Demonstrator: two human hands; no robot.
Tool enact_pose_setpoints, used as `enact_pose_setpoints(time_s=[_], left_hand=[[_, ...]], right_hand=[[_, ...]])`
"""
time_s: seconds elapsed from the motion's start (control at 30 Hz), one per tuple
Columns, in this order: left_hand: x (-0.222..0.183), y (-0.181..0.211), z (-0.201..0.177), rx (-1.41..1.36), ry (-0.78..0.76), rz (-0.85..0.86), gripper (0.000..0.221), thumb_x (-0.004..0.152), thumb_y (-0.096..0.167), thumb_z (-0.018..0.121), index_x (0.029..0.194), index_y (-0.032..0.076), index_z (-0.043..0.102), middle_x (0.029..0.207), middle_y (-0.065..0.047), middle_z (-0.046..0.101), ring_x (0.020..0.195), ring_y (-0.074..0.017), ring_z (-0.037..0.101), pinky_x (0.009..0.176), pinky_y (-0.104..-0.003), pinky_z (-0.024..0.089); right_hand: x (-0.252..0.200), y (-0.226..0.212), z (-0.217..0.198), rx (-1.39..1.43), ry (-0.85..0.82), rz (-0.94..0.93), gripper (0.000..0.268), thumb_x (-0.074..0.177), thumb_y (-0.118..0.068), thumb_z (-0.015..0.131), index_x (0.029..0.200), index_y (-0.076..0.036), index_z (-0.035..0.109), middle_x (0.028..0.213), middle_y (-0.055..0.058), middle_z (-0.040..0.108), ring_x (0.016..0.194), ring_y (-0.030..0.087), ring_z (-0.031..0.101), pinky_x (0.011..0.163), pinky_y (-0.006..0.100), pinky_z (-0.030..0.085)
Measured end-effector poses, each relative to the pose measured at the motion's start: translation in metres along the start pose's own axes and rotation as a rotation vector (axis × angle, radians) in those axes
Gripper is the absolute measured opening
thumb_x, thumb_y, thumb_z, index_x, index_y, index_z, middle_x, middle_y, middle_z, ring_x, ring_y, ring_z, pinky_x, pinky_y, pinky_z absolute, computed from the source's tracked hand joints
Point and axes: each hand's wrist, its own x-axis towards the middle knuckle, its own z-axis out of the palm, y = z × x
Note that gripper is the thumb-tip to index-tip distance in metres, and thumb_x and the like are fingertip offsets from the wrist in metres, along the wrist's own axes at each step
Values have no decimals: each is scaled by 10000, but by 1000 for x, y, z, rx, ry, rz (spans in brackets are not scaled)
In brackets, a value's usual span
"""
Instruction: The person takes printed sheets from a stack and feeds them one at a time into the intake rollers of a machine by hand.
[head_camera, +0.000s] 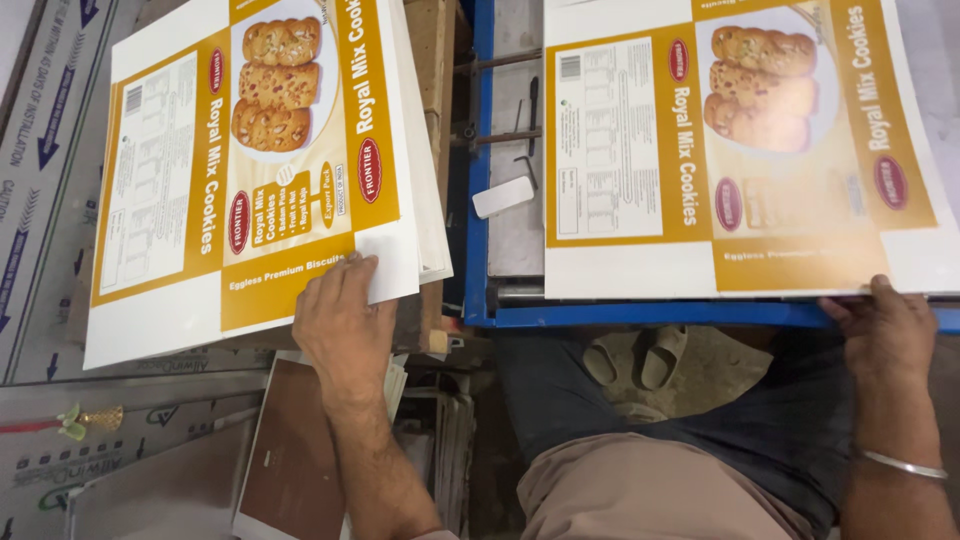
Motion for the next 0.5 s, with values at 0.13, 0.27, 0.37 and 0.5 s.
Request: enact_pose_setpoints(time_s=[0.13, 0.27, 0.37, 0.5], left_hand=[[4, 3, -5, -7, -24, -2, 469, 719, 149, 886, 1152, 72, 724, 1164, -100, 735, 1096, -300, 667, 959, -447, 505], [8, 4, -13, 30, -107, 23, 484, 730, 157, 876, 1176, 53, 720, 1192, -113, 729, 1110, -298, 660, 965, -446, 502], [10, -2, -19, -26, -155, 48, 489, 757, 182, 865, 1203, 46, 717, 1230, -122, 714, 1134, -302, 650, 980, -446, 501], [16, -33, -33, -171, -136, 75, 435, 844, 96, 777, 1272, 46, 713, 1310, -135, 701, 1184, -300, 642, 1029, -441, 494]], right_hand=[[-11, -7, 3, -78, -62, 44, 200, 1224, -104, 499, 1300, 78, 530, 1165, 209, 656, 1065, 324, 718, 902, 416, 621], [-25, -12, 15, -168, -25, 47, 276, 1194, -132, 492, 1384, 63, 537, 1235, 228, 653, 1082, 341, 700, 916, 429, 612], [-30, -13, 20, -137, -37, 77, 290, 1180, -125, 508, 1381, 82, 535, 1244, 244, 643, 1086, 347, 698, 918, 435, 612], [-38, -13, 35, -126, -49, 147, 302, 1140, -125, 509, 1358, 83, 525, 1236, 261, 645, 1072, 354, 706, 901, 439, 614]])
